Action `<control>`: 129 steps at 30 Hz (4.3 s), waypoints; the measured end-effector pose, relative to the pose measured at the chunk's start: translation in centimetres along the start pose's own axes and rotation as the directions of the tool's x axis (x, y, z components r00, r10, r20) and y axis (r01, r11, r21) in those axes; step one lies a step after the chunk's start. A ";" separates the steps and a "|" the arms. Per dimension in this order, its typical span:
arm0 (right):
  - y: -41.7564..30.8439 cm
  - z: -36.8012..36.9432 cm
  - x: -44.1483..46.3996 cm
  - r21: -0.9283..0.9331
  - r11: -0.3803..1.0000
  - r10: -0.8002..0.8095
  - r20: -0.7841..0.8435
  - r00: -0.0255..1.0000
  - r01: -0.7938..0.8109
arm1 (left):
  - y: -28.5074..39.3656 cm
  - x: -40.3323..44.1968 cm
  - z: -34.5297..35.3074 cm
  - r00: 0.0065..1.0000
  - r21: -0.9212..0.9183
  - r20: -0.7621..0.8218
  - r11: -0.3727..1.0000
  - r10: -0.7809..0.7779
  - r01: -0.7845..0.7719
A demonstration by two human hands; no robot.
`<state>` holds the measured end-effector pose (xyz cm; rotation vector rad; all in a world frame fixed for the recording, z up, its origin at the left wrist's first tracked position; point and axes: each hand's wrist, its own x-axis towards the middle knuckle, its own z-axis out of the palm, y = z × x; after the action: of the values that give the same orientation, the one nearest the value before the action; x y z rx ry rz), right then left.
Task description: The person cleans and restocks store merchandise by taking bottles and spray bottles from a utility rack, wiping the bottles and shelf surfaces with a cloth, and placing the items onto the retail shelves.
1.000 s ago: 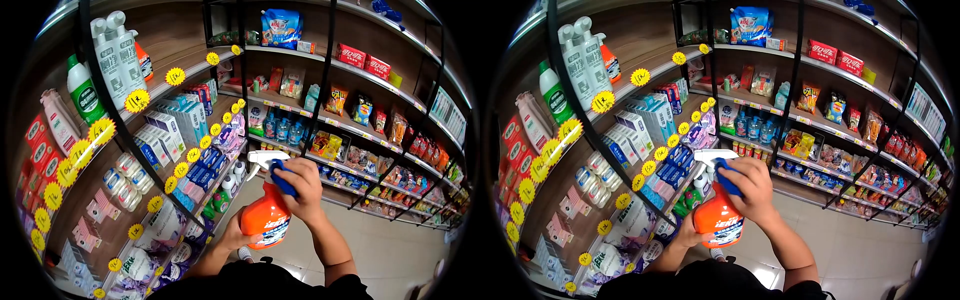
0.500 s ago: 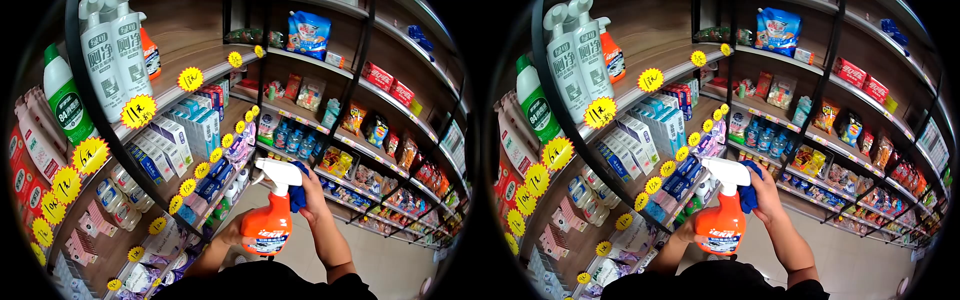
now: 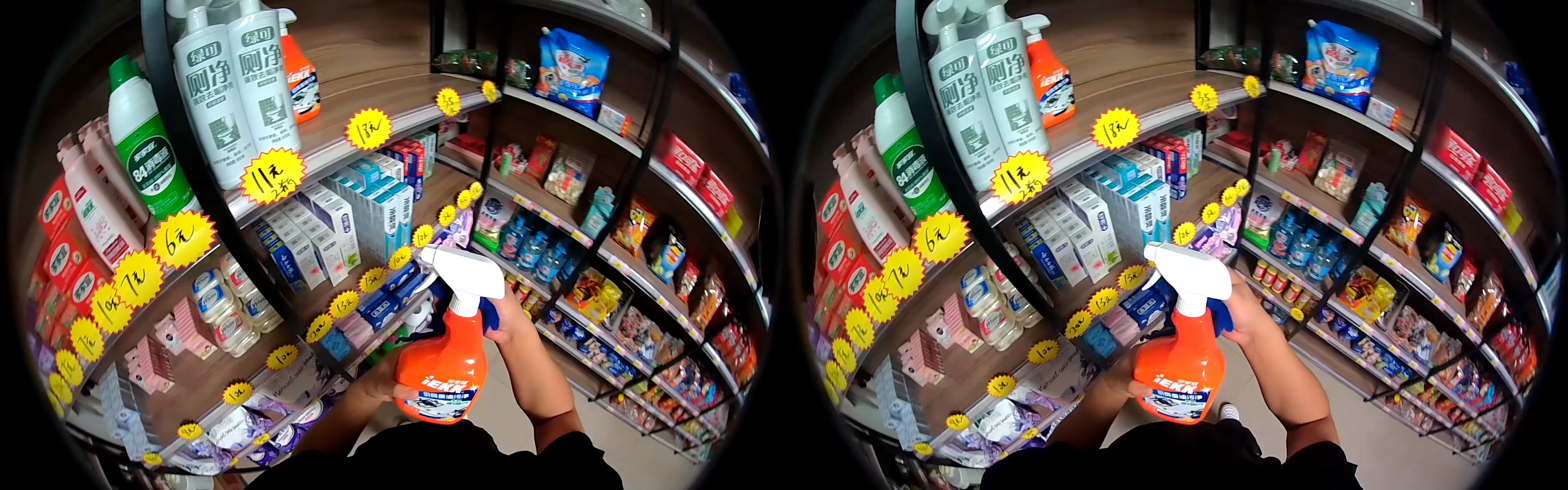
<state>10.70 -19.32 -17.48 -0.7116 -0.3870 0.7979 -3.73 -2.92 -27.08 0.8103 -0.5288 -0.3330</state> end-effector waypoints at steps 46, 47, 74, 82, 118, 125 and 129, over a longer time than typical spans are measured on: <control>-9.3 -8.4 -2.0 -0.496 0.845 -0.062 0.277 0.959 0.199 | -6.8 13.4 12.0 0.394 0.676 -0.733 0.660 0.554 0.328; -7.9 -9.2 -1.7 -0.584 0.753 -0.137 0.312 0.940 0.303 | -6.5 12.8 12.1 0.339 0.668 -0.744 0.627 0.576 0.401; 1.7 -4.5 -5.2 -0.468 -0.244 -0.408 0.844 0.347 0.850 | -3.4 3.8 9.9 0.320 0.835 -0.547 0.478 0.773 0.274; 6.3 -7.5 -8.6 -0.368 -0.423 -0.420 0.889 0.181 0.828 | -2.9 3.3 9.2 0.459 0.686 -0.609 0.720 0.647 -0.105; -4.0 -8.1 -9.7 -0.380 0.032 -0.453 0.819 0.353 0.924 | -7.9 11.1 8.7 0.582 0.548 -0.501 0.755 0.641 -0.361; -11.0 -5.0 -5.9 -0.509 0.214 -0.320 0.770 0.552 0.834 | -9.6 12.9 10.2 0.644 0.365 -0.573 0.862 0.506 -0.352; -12.1 -4.1 -4.9 -0.554 0.213 -0.280 0.754 0.593 0.805 | -9.8 15.3 10.4 0.606 0.330 -0.547 0.814 0.578 -0.478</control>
<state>16.05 -30.77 -12.10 -1.2109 -1.5890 -0.0939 2.22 -22.72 -23.69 0.8123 -0.1332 0.5475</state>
